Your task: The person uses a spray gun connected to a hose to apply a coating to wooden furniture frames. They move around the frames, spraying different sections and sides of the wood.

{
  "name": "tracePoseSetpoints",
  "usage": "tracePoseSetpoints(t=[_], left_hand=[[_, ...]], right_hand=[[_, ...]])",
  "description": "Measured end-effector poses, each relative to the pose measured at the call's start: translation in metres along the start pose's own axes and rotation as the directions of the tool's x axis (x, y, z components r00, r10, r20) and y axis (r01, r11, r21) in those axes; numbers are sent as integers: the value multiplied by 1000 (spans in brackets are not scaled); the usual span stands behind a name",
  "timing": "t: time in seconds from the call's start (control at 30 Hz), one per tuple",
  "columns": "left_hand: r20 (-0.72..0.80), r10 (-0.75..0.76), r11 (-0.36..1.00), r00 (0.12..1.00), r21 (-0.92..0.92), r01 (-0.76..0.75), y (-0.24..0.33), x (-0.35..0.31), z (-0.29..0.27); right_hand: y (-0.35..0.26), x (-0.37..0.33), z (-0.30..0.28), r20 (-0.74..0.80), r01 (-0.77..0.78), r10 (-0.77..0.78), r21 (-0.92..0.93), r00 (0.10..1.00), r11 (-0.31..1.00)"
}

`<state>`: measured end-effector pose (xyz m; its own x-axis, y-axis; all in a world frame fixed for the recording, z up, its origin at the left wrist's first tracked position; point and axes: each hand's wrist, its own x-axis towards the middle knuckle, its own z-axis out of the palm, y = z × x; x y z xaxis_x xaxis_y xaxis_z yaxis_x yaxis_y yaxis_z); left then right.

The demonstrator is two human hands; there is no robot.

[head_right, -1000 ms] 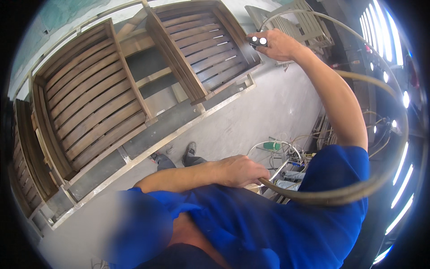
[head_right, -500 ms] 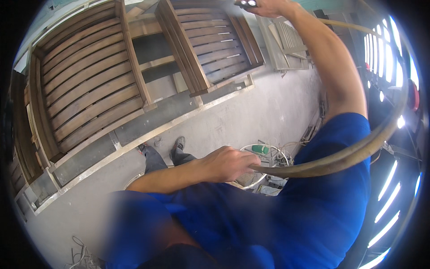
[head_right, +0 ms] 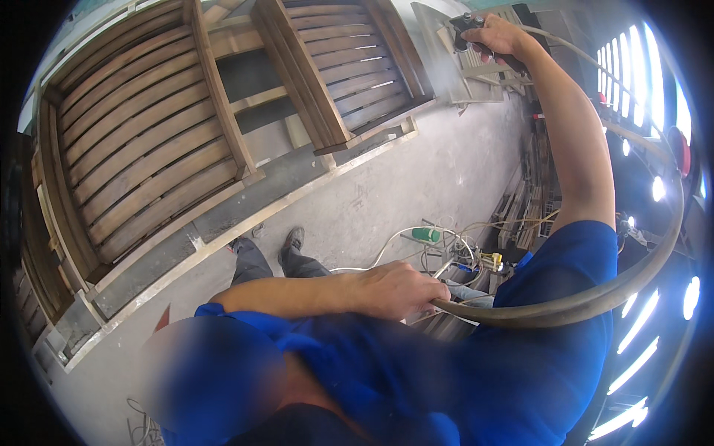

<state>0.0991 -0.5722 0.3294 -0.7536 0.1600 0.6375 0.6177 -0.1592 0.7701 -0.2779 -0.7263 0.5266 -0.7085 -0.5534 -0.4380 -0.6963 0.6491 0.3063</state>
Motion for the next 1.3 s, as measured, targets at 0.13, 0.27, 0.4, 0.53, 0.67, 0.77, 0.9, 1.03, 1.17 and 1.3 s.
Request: tracePoseSetpoints(t=[0.13,0.27,0.4,0.53,0.67,0.77,0.9,1.03,1.17,1.3], left_hand=[[-19,36,999,999,2,-36,7,-1,-10],[37,62,998,997,-10,-62,23,7,-12],[6,135,991,991,5,-135,36,13,-12],[-114,193,980,975,64,-186,40,9,-13],[-200,236,958,951,211,-194,37,-2,-12],[-233,193,946,953,303,-117,35,-8,-9],[-320,127,932,939,364,-2,33,-14,0],[-392,-14,892,920,411,188,19,-13,18],[-484,13,860,875,452,237,-18,15,39],[-431,52,906,901,399,139,-46,54,56]], right_hand=[[-17,-25,-3,55,175,-209,366,976,914],[-32,-73,-30,288,44,-217,506,933,861],[-16,-117,-38,133,84,-154,428,979,900],[6,-145,-17,-160,78,-16,387,987,919],[5,-152,40,-468,429,-107,665,877,612],[-22,-127,83,-552,612,-274,644,787,459],[-73,-58,116,-618,698,-326,616,715,364],[-101,-3,111,-667,754,-351,582,657,305],[-104,16,104,-580,808,-562,414,589,420],[-108,10,85,-555,935,-820,-345,-136,78]])
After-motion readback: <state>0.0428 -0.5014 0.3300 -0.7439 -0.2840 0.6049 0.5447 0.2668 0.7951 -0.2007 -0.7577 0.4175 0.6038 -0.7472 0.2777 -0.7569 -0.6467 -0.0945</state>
